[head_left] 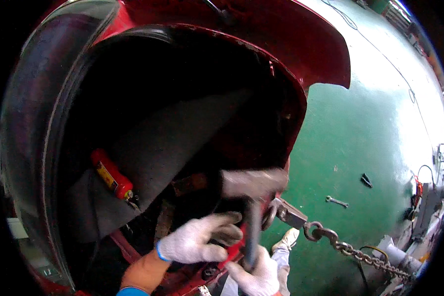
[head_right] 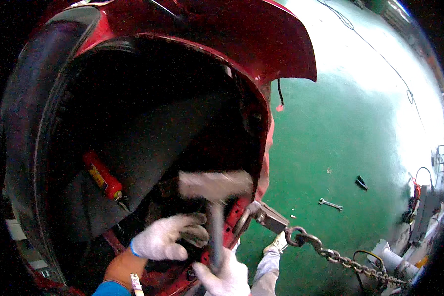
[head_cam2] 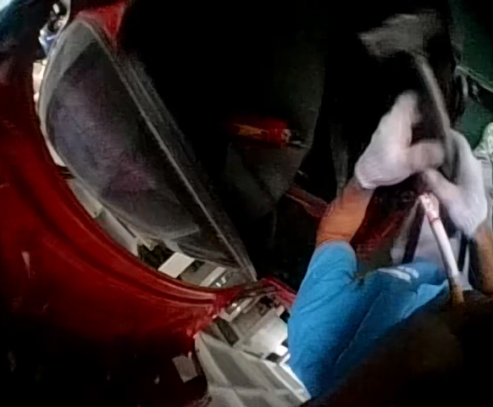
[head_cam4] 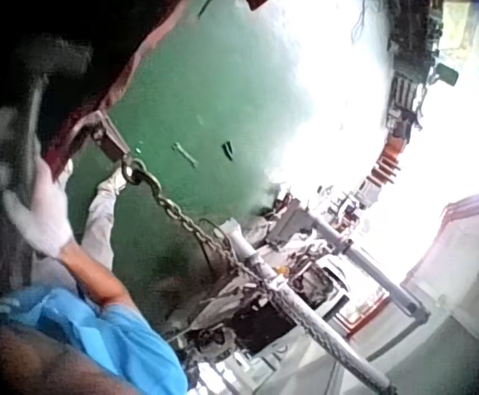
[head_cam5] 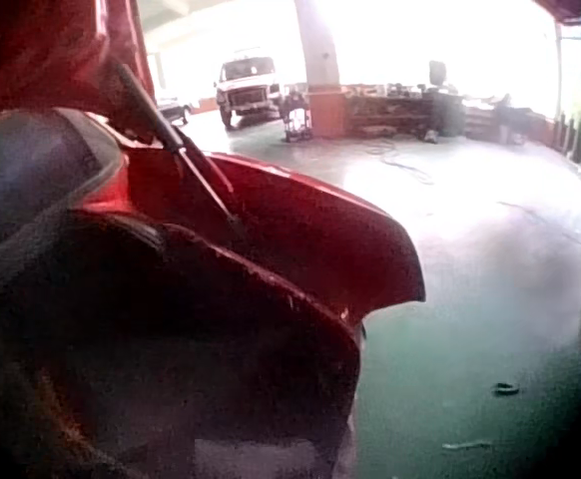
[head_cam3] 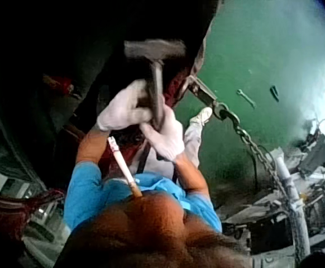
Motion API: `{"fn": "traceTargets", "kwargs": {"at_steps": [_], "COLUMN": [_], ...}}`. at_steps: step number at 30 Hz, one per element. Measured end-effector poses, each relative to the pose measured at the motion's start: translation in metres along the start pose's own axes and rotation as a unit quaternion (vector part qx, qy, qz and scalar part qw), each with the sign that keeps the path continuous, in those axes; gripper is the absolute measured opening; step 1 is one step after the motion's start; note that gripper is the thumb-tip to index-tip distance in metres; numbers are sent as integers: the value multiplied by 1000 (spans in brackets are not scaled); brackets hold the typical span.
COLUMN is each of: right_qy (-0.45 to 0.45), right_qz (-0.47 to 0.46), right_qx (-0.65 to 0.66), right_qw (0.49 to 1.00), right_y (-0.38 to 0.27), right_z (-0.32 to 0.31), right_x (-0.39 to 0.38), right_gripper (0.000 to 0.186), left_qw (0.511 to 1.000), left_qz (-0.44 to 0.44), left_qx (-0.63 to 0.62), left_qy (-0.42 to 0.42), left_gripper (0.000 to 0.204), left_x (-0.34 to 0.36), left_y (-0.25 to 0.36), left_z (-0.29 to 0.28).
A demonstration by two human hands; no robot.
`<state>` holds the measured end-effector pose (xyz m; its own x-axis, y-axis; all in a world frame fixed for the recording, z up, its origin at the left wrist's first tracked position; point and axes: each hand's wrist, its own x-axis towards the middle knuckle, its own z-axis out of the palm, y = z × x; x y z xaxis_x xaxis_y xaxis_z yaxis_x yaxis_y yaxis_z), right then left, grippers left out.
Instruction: The person uses a hammer and a metal rod to repeatedly strike and reshape the damaged rear quarter panel of a red car. They then use a remote control to operate a chain hoist attached to the panel, pulling it to adjust its position.
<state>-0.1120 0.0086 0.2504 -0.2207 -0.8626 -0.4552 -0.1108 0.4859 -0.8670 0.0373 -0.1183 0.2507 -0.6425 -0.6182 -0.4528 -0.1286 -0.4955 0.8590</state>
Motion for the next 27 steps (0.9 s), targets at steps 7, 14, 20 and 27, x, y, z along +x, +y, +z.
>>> {"fn": "traceTargets", "kwargs": {"at_steps": [7, 14, 20, 27], "right_qy": [-123, -9, -168, -30], "right_qz": [223, 205, 186, 199], "right_qx": [269, 328, 300, 404], "right_qw": [929, 922, 920, 892], "right_y": [-17, -25, 5, 0], "right_z": [9, 37, 31, 69], "right_x": [8, 15, 16, 10], "right_gripper": [54, 43, 54, 47], "left_qw": [979, 992, 974, 990], "left_qz": [-25, -63, -29, -100], "left_qx": [-148, -106, -73, 72], "left_qy": [140, 26, 214, 70], "left_gripper": [22, 25, 16, 24], "left_x": [61, 71, 36, 66], "left_y": [-27, -20, -16, -29], "left_z": [15, 22, 22, 9]}}
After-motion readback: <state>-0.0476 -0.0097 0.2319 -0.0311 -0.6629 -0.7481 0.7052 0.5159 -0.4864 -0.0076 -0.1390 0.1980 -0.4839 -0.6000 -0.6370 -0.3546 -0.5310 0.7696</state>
